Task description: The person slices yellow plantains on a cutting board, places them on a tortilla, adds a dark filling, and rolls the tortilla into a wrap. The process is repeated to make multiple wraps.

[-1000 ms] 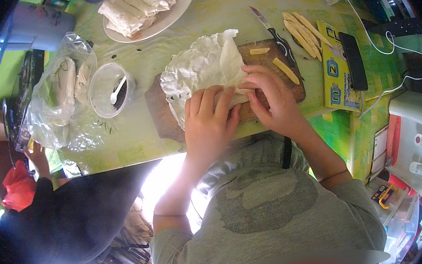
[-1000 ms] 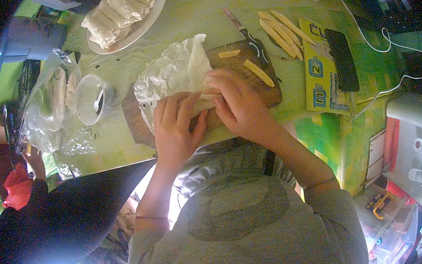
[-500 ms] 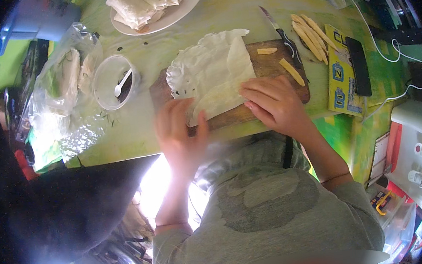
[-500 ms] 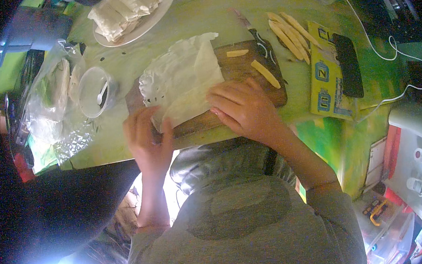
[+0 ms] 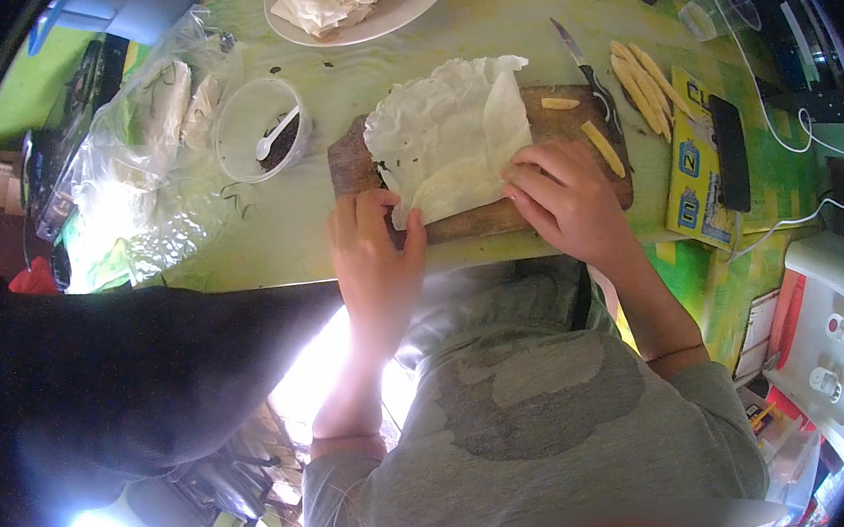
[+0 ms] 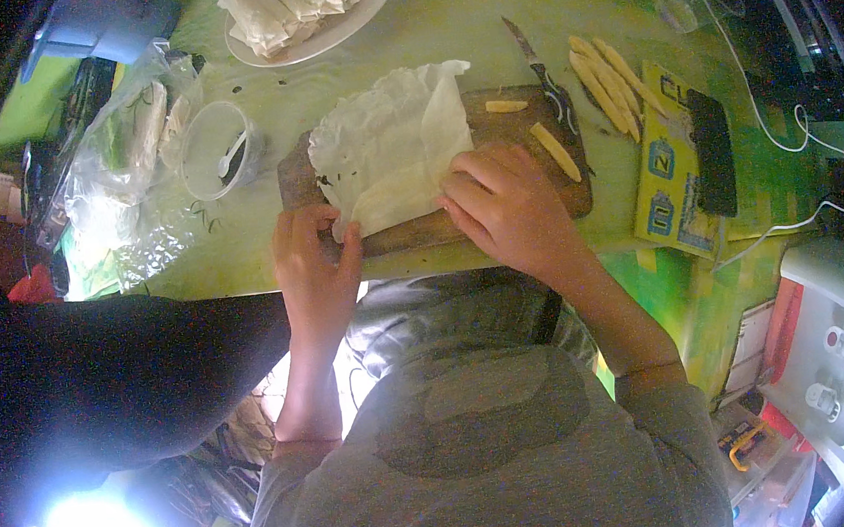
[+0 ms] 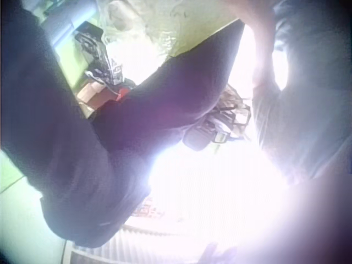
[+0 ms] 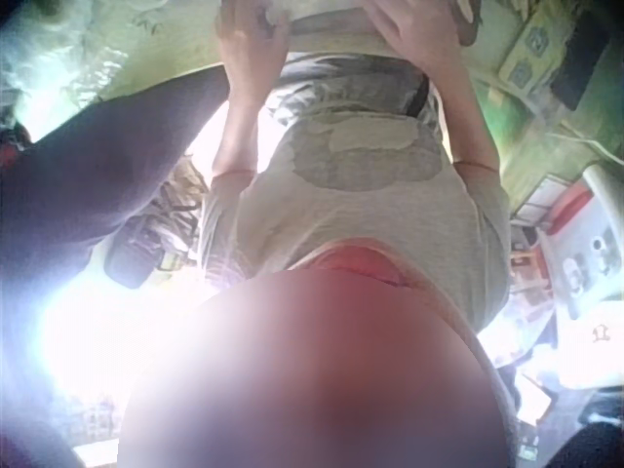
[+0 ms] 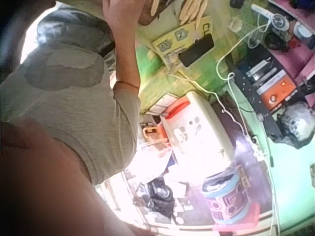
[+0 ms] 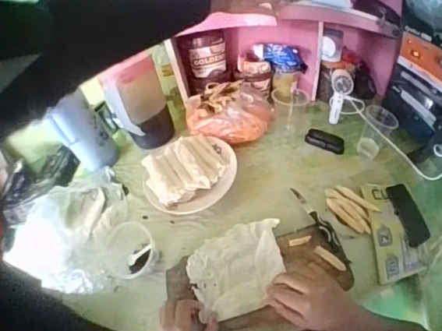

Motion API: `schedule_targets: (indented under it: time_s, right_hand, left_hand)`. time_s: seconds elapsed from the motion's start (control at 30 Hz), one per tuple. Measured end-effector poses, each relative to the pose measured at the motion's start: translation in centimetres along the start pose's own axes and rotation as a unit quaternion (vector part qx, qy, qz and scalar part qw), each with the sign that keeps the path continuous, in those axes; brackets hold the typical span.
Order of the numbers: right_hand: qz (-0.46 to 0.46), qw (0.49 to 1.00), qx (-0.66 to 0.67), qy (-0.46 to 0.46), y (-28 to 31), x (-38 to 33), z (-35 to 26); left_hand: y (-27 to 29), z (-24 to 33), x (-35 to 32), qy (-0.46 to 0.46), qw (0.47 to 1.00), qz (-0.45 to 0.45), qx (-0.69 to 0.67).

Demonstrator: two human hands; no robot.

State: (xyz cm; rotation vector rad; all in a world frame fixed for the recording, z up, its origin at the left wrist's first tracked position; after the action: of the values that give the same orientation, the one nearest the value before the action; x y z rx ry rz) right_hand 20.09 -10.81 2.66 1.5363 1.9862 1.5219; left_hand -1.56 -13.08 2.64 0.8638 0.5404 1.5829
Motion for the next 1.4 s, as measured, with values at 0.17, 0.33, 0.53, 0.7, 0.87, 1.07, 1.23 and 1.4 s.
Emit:
schedule_targets:
  time_s: [0.17,0.33,0.53,0.7,0.87,1.07,1.23,1.4]
  right_hand:
    - [-0.006,1.0,0.015,0.005,-0.1,0.2,0.3]
    - [-0.036,0.999,0.0,0.012,0.0,0.4,0.0]
    - [-0.043,0.998,-0.031,0.026,-0.4,0.6,-0.5]
    - [-0.064,0.996,-0.05,0.023,-0.6,0.8,-0.9]
    - [-0.082,0.994,-0.068,0.016,-0.7,0.8,-1.1]
    - [-0.093,0.993,-0.071,0.02,-0.5,1.1,-1.3]
    - [-0.105,0.992,-0.065,0.014,-0.4,1.1,-1.4]
    - [-0.108,0.993,-0.052,0.005,-0.2,1.2,-1.4]
  left_hand:
    - [-0.3,0.3,0.2,0.0,1.0,-0.021,-0.012]
    - [-0.3,0.4,0.6,-0.007,0.995,0.004,-0.095]
    - [-0.7,0.6,0.5,0.058,0.981,0.037,-0.179]
    - [-1.2,0.5,0.4,0.135,0.962,0.016,-0.236]
    - [-1.1,0.6,-0.4,0.134,0.975,0.0,-0.176]
    - [-1.1,-0.2,-0.2,0.14,0.966,-0.03,-0.216]
    - [-1.7,-0.5,0.0,0.173,0.93,-0.029,-0.322]
    - [-2.0,-0.6,0.1,0.209,0.888,-0.019,-0.41]
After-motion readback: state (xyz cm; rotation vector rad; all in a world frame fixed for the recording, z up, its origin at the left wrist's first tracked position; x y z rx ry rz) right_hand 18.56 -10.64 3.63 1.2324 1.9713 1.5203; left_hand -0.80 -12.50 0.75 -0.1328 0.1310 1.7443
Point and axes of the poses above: each hand's wrist, its own x-axis towards the middle knuckle, its own y-axis out of the back of the hand, z = x × y, the point moved 3 cm from there along x, towards the middle knuckle, and after that the axes turned 1 degree about z, right-handed, at the moved point
